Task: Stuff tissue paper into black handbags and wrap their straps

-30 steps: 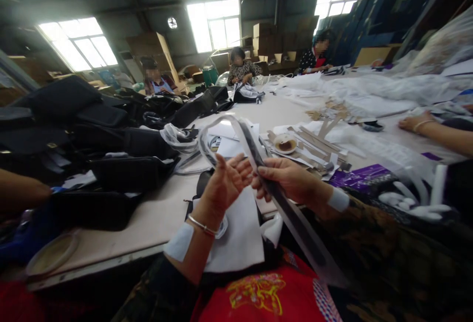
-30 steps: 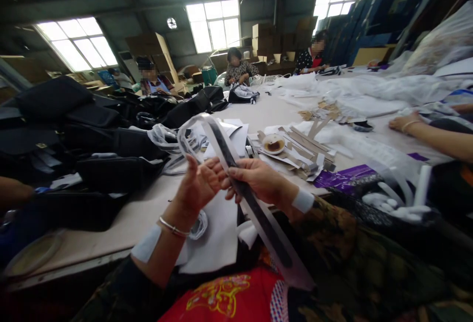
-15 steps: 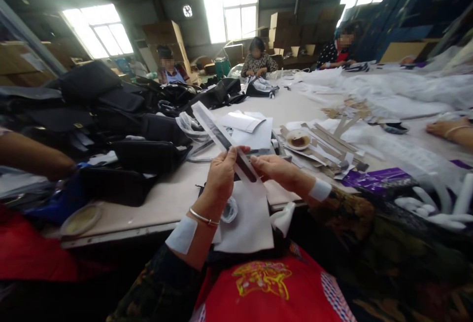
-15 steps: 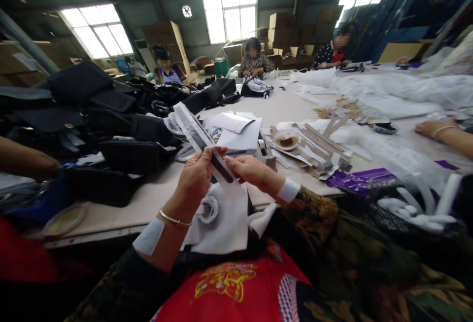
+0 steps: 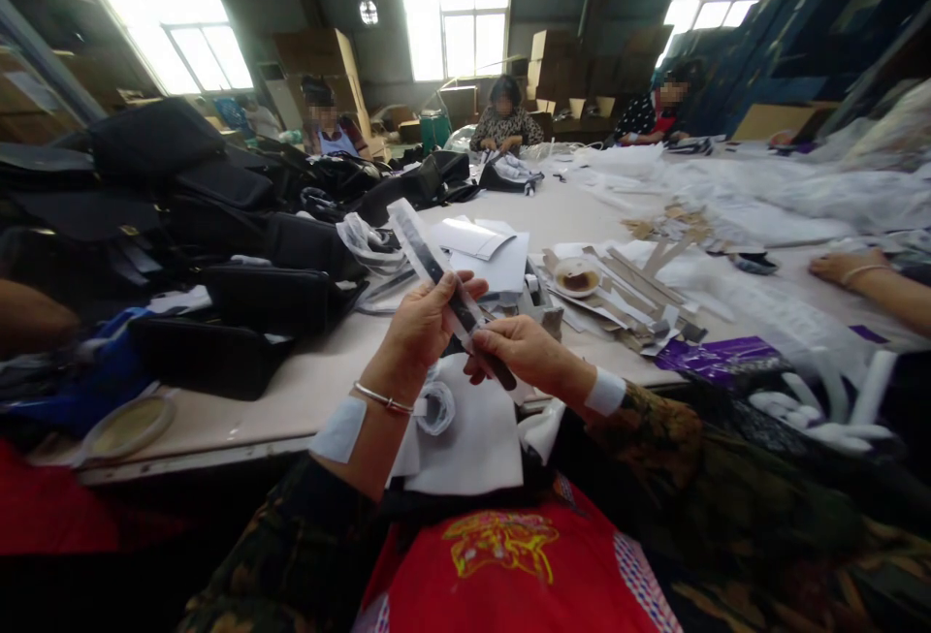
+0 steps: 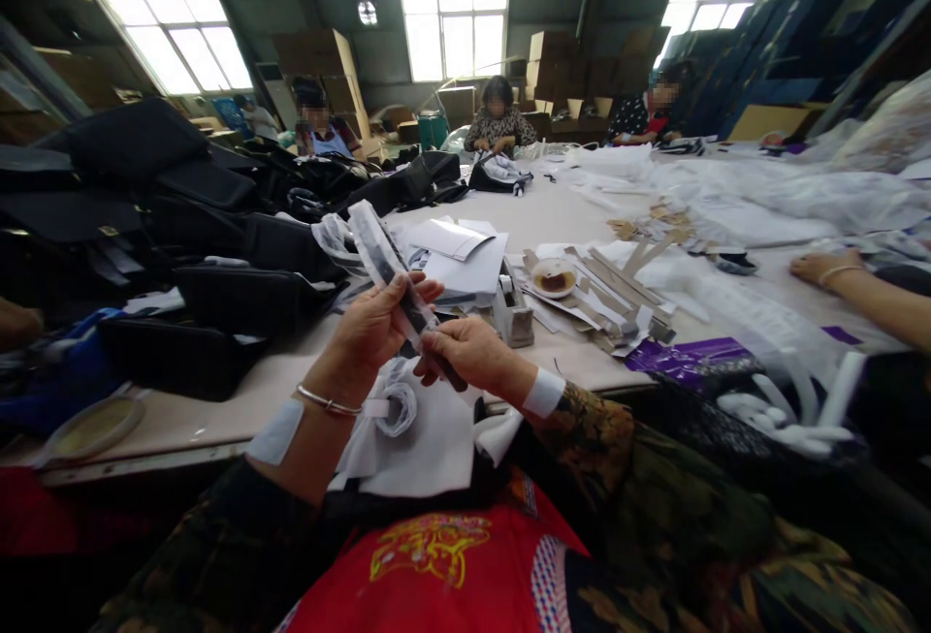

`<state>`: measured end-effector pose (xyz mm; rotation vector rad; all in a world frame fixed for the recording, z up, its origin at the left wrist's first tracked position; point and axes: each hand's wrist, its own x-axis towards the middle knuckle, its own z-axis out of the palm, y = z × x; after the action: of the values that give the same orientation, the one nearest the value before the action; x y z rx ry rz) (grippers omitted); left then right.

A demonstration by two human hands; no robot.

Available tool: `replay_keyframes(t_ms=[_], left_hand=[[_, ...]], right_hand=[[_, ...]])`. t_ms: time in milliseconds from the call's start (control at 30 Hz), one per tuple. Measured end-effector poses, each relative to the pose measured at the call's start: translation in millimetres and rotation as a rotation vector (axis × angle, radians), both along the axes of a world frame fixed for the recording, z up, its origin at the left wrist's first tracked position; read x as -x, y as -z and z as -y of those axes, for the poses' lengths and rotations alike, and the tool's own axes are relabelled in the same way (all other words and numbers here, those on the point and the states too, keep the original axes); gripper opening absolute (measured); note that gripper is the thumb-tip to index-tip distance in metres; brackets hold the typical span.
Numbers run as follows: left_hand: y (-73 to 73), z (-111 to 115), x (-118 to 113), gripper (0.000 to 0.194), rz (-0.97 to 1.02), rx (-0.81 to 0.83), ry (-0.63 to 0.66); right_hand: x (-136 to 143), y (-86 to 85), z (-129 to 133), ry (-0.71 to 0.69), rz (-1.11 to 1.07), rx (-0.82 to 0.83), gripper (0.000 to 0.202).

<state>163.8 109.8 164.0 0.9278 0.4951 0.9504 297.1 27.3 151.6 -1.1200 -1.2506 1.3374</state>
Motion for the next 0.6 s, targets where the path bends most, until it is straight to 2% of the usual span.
replay_keyframes(t_ms=[33,100,233,333,400,433,533,600], left_hand=[[0.6,0.7,-3.0,0.031,0.0,0.006,-0.06],[5.9,7.9,-10.0,0.033,-0.034,0.028,-0.092],[19.7,27.2,-16.7,0.041,-0.029,0.037,-0.059],[16.6,26.4,-15.1,0.037,0.004,0.002,-0.005],[3.3,14.7,-12.6,0.034,0.008,0.001,0.001],[-6.7,5.6,-10.9,0.033,0.014,0.013,-0.038],[-45.1,-29.3,-2.7,0.022,0.055,0.082,-0.275],[-69.8,-52.1,3.7,0.016,0.073,0.13,-0.358]], right_hand=[[1.6,0.9,0.8,0.014,-0.01,0.0,0.053],[2.6,1.3,-0.1,0.04,-0.007,-0.026,0.051],[-1.7,0.1,-6.4,0.079,0.032,-0.068,0.047],[-2.5,-0.3,-8.6,0.083,-0.027,-0.015,0.047],[-1.2,0.1,-6.0,0.074,-0.011,0.01,0.047],[-0.9,0.8,-2.8,0.07,0.031,0.019,0.046],[-5.1,7.3,15.1,0.035,0.206,0.055,0.045],[-12.8,14.4,32.3,0.009,0.231,0.072,0.047]])
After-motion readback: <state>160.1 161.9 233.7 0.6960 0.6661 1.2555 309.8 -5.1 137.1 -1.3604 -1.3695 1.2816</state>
